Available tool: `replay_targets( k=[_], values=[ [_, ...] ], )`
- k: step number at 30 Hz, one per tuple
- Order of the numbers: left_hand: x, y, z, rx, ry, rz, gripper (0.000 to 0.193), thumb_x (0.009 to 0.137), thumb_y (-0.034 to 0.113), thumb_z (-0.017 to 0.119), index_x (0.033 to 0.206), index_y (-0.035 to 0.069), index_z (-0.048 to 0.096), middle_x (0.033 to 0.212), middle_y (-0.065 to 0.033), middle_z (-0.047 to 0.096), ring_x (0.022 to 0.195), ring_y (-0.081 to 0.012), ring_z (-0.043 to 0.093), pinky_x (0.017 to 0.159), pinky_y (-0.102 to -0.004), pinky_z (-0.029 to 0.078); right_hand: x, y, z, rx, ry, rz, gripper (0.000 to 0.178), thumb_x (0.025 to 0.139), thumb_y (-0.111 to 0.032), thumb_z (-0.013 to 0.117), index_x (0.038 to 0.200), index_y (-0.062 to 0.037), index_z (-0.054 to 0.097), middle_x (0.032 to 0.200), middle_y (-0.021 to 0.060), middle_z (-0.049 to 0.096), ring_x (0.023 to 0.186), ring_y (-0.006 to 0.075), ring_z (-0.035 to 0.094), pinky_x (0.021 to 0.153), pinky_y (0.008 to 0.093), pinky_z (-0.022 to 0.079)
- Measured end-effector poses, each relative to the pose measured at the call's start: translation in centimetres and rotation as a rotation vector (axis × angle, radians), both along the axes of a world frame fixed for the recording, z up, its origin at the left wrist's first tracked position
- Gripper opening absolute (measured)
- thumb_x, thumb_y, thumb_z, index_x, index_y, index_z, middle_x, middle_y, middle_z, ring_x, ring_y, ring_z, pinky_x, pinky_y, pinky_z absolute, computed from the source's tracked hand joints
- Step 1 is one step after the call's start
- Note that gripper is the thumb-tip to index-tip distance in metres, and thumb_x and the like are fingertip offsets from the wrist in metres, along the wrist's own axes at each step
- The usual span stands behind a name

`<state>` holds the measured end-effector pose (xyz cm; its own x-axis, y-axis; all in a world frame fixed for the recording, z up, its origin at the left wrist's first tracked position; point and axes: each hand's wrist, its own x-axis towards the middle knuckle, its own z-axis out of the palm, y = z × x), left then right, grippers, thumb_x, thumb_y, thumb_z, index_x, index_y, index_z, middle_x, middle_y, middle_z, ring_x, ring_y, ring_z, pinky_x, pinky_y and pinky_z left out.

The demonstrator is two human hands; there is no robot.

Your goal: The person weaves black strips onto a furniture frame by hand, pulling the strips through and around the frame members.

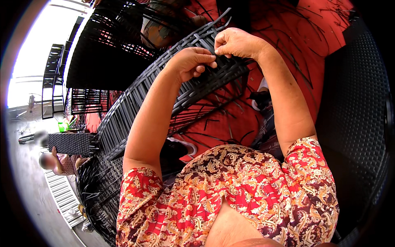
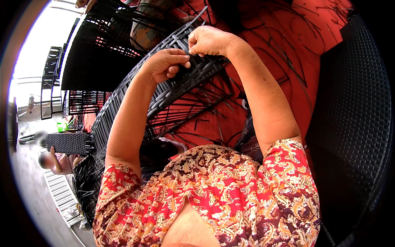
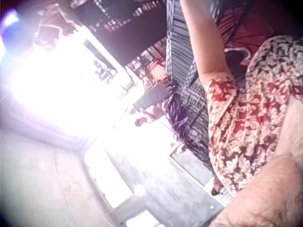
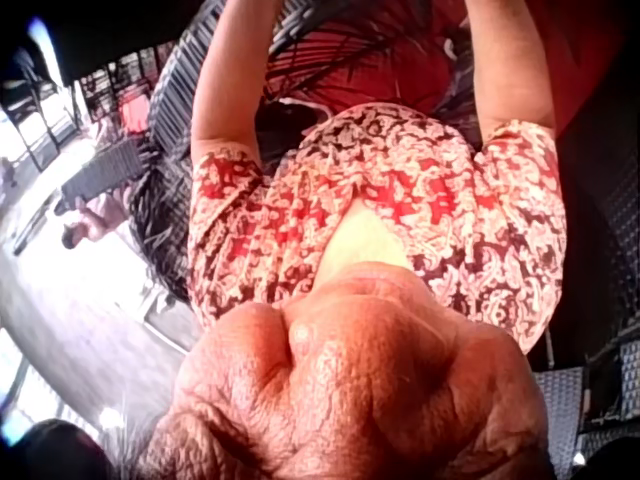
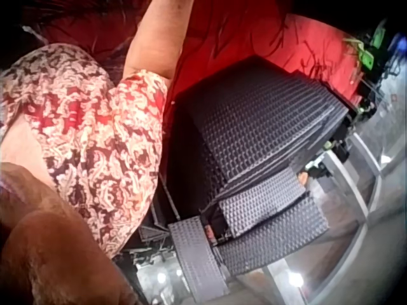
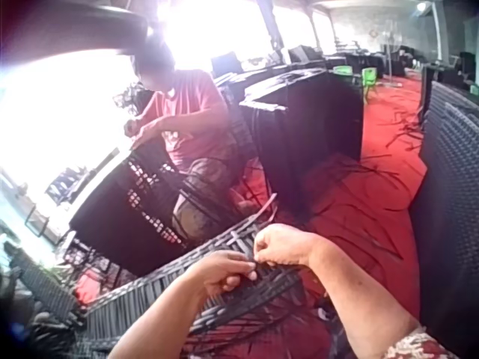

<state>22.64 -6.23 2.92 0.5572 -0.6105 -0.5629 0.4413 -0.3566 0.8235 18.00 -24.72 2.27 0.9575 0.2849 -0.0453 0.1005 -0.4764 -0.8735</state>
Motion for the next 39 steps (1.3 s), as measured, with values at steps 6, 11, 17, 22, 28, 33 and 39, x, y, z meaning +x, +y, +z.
replay_targets(
  k=[6, 11, 17, 22, 28, 33, 39],
  values=[
    [0.3, 0.4, -0.1, 0.062, -0.148, -0.088, 0.01, 0.082, 0.011, 0.06, 0.081, 0.001, 0.057, 0.063, -0.0028, 0.057, 0.038, -0.0042, 0.04, 0.033, -0.017, 0.027, -0.2, 0.7, 0.0, -0.014, 0.002, -0.019, 0.009, 0.074, -0.01, 0.06, 0.076, -0.0008, 0.061, 0.061, 0.0028, 0.053, 0.056, 0.0098, 0.05, 0.053, 0.0251, 0.04],
    [0.3, 1.9, 0.5, 0.082, -0.288, -0.075, 0.01, 0.079, 0.01, 0.062, 0.076, 0.002, 0.058, 0.057, -0.0012, 0.053, 0.037, -0.0046, 0.039, 0.034, -0.0174, 0.027, -0.6, 0.9, -0.3, -0.117, -0.348, -0.22, 0.012, 0.077, -0.014, 0.061, 0.085, -0.0048, 0.065, 0.078, 0.0045, 0.06, 0.073, 0.0145, 0.055, 0.066, 0.0283, 0.044],
    [0.1, 3.1, 2.7, 0.051, -0.354, -0.043, 0.008, 0.077, 0.008, 0.064, 0.079, 0.002, 0.059, 0.057, -0.0009, 0.053, 0.037, -0.0041, 0.039, 0.033, -0.017, 0.027, 0.3, 2.5, -2.1, -0.156, -0.46, -0.026, 0.026, 0.082, -0.033, 0.058, 0.085, -0.009, 0.067, 0.127, 0.0091, 0.048, 0.122, 0.0276, 0.035, 0.102, 0.0383, 0.027],
    [0.1, 3.8, 2.3, 0.07, -0.358, -0.011, 0.009, 0.077, 0.011, 0.065, 0.081, 0.004, 0.059, 0.061, -0.0002, 0.055, 0.041, -0.0047, 0.043, 0.036, -0.0182, 0.031, 0.9, 2.7, -2.4, 0.063, -0.372, 0.055, 0.025, 0.082, -0.026, 0.062, 0.07, -0.0041, 0.06, 0.125, 0.0116, 0.048, 0.116, 0.0217, 0.04, 0.097, 0.0342, 0.029],
    [0.5, 5.8, -1.5, 0.257, -1.128, 0.095, 0.019, 0.077, 0.018, 0.066, 0.086, 0.001, 0.066, 0.067, -0.0027, 0.058, 0.049, -0.0054, 0.048, 0.044, -0.0198, 0.037, 0.6, 2.7, -1.5, 0.402, -0.106, 0.017, 0.021, 0.082, -0.018, 0.063, 0.068, -0.0039, 0.057, 0.123, 0.0109, 0.048, 0.105, 0.011, 0.045, 0.084, 0.0277, 0.035],
    [-1.4, 5.4, -0.3, 0.203, -0.386, 0.197, 0.02, 0.08, 0.016, 0.063, 0.087, -0.002, 0.064, 0.068, -0.005, 0.059, 0.043, -0.006, 0.044, 0.038, -0.0189, 0.032, 0.9, 2.7, -2.0, 0.404, -0.145, 0.023, 0.019, 0.082, -0.016, 0.063, 0.069, -0.0045, 0.057, 0.122, 0.0116, 0.048, 0.106, 0.0114, 0.044, 0.085, 0.0267, 0.034],
    [0.1, 4.2, -1.0, 0.215, -0.225, 0.263, 0.021, 0.078, 0.018, 0.066, 0.079, -0.002, 0.062, 0.065, -0.0032, 0.057, 0.041, -0.0061, 0.044, 0.036, -0.0187, 0.031, 1.0, 3.0, -1.9, 0.393, -0.12, 0.033, 0.02, 0.082, -0.017, 0.063, 0.069, -0.0039, 0.057, 0.12, 0.012, 0.049, 0.107, 0.0127, 0.044, 0.086, 0.0272, 0.034]
  ],
)
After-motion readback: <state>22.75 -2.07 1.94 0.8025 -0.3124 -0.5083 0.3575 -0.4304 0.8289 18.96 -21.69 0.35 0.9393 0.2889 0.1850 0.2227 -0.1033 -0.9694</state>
